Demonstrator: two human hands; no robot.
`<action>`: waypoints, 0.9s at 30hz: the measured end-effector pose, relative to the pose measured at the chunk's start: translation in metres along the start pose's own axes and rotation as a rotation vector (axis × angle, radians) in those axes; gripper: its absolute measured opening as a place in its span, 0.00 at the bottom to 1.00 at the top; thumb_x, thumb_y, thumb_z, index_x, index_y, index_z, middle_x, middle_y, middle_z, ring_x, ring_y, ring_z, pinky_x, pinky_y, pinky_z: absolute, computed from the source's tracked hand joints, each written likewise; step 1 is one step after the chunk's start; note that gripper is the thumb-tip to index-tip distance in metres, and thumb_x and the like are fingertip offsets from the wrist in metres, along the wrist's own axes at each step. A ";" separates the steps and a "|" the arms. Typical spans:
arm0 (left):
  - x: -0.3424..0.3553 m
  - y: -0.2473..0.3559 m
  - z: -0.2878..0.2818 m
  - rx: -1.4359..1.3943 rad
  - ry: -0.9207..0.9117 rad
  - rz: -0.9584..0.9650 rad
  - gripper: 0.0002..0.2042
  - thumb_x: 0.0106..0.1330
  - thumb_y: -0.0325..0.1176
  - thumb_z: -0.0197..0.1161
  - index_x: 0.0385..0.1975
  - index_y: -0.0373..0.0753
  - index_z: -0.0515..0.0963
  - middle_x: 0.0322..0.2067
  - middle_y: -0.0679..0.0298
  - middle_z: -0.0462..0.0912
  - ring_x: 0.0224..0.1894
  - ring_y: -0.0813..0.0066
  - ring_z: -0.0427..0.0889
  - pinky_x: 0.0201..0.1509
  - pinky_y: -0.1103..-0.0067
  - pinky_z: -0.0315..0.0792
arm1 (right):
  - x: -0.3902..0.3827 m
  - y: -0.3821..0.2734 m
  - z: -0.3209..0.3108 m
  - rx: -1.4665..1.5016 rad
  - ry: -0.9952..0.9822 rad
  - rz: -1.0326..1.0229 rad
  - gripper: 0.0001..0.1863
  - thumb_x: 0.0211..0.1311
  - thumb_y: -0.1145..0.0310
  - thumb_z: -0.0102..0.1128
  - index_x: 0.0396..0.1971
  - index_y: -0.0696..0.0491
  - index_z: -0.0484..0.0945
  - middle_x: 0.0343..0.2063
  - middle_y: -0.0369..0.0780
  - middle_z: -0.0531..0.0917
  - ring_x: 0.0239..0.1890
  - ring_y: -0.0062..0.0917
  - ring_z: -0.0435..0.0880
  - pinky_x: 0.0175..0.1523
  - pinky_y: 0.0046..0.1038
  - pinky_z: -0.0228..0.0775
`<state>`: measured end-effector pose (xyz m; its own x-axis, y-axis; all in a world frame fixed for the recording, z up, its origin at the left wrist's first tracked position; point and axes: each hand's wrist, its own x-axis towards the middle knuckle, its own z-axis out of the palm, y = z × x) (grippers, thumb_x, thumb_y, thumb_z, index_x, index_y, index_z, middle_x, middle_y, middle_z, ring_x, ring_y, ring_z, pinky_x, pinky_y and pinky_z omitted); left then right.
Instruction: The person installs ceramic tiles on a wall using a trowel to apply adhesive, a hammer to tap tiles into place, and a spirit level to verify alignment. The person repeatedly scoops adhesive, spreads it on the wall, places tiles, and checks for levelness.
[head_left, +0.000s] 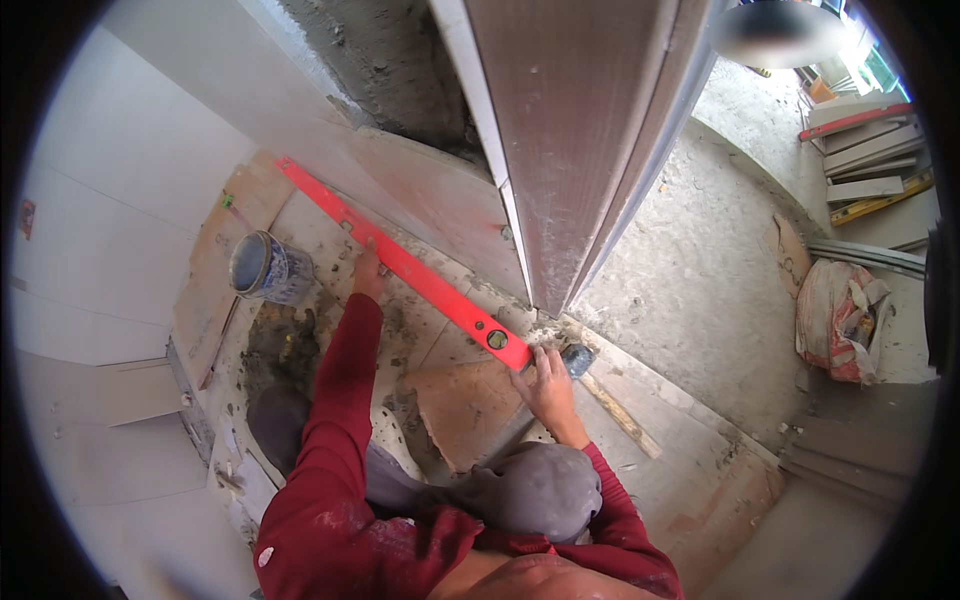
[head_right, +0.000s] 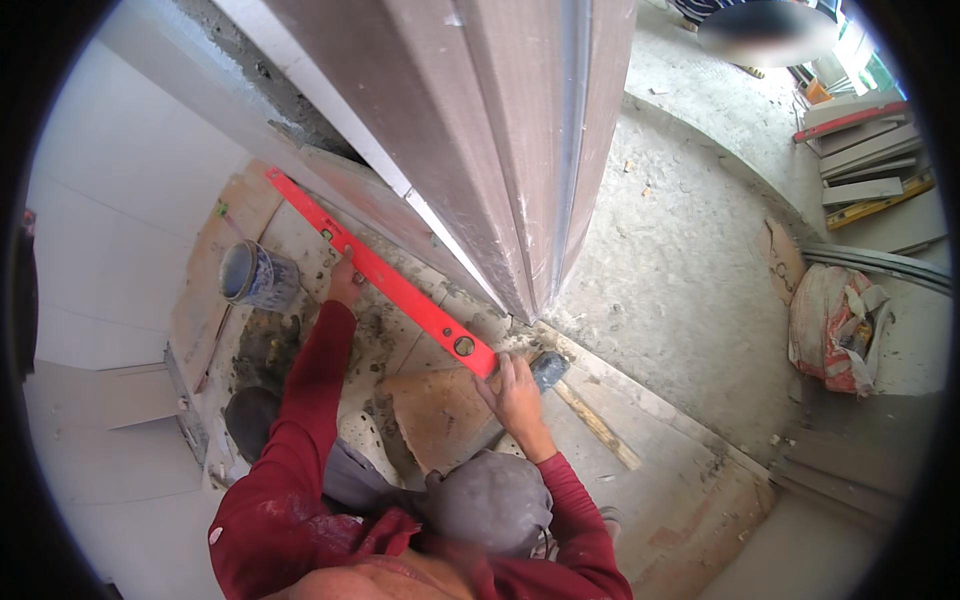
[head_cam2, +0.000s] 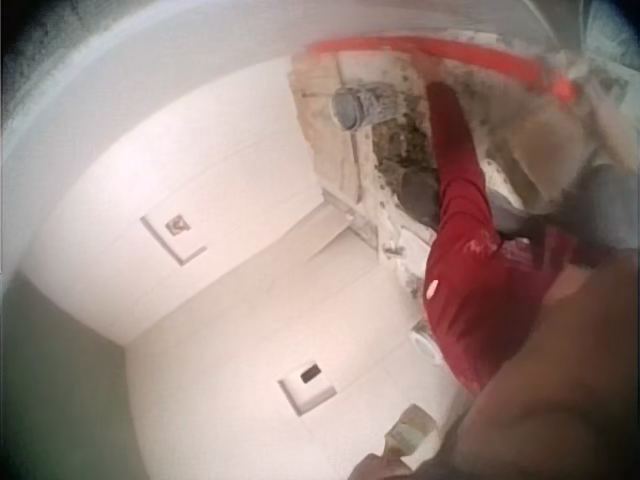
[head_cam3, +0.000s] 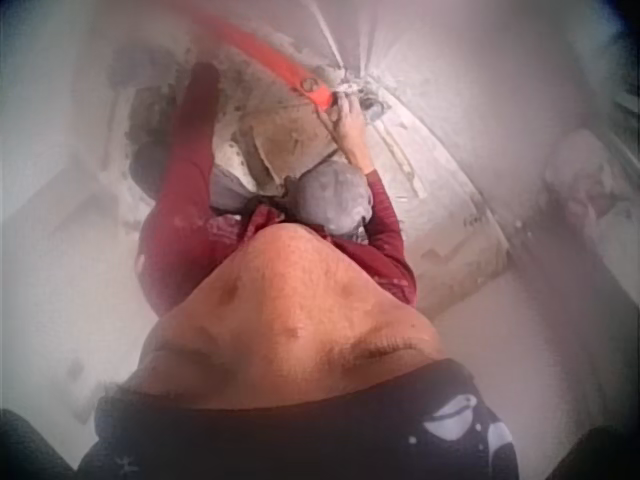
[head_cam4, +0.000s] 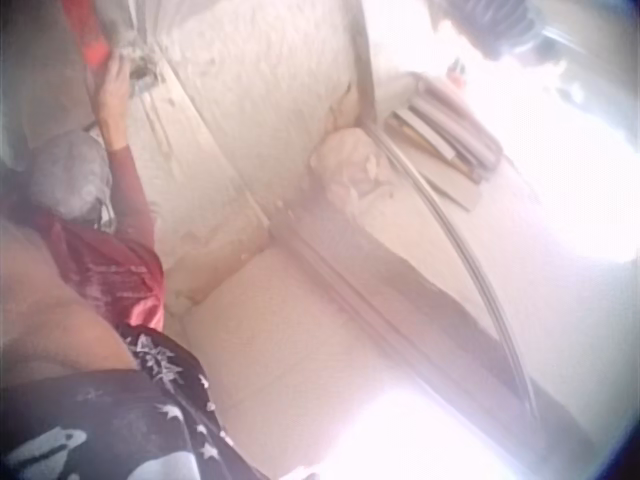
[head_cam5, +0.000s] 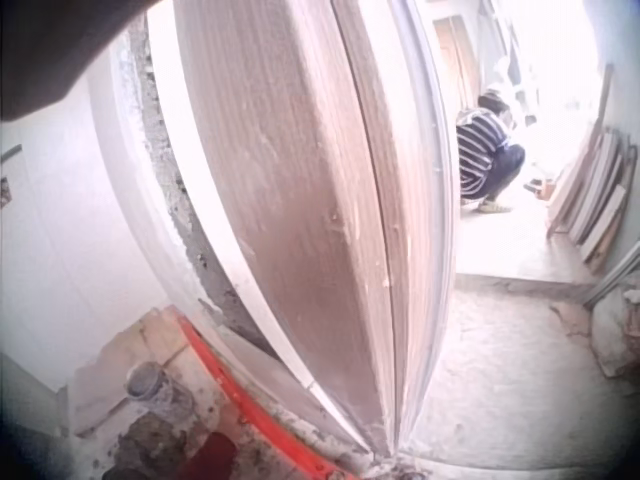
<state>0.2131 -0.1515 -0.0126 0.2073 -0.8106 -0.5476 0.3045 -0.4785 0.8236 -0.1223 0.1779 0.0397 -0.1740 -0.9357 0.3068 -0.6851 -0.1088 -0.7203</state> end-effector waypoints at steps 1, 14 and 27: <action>0.003 -0.013 0.004 -0.014 0.018 -0.034 0.18 0.74 0.54 0.59 0.40 0.44 0.78 0.26 0.68 0.81 0.25 0.74 0.77 0.34 0.71 0.77 | -0.005 0.005 0.001 -0.016 -0.028 0.037 0.31 0.56 0.59 0.75 0.53 0.62 0.74 0.46 0.52 0.80 0.48 0.47 0.80 0.50 0.41 0.77; 0.006 -0.075 0.007 0.953 0.403 0.976 0.33 0.59 0.45 0.74 0.59 0.30 0.73 0.48 0.49 0.79 0.49 0.48 0.78 0.55 0.59 0.73 | -0.072 0.109 -0.039 -0.523 -0.347 0.335 0.24 0.67 0.51 0.61 0.49 0.58 0.76 0.44 0.49 0.83 0.46 0.47 0.81 0.50 0.47 0.74; -0.119 -0.101 0.059 1.641 -0.252 0.936 0.39 0.63 0.61 0.62 0.64 0.35 0.70 0.45 0.52 0.86 0.56 0.59 0.76 0.62 0.55 0.57 | -0.046 0.045 -0.078 -0.309 -0.300 0.334 0.14 0.69 0.60 0.60 0.36 0.58 0.75 0.24 0.53 0.81 0.28 0.53 0.82 0.34 0.47 0.72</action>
<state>0.1023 -0.0262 -0.0221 -0.4073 -0.9133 -0.0002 -0.8962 0.3997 0.1926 -0.2003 0.2418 0.0412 -0.2393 -0.9620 -0.1314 -0.8107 0.2724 -0.5182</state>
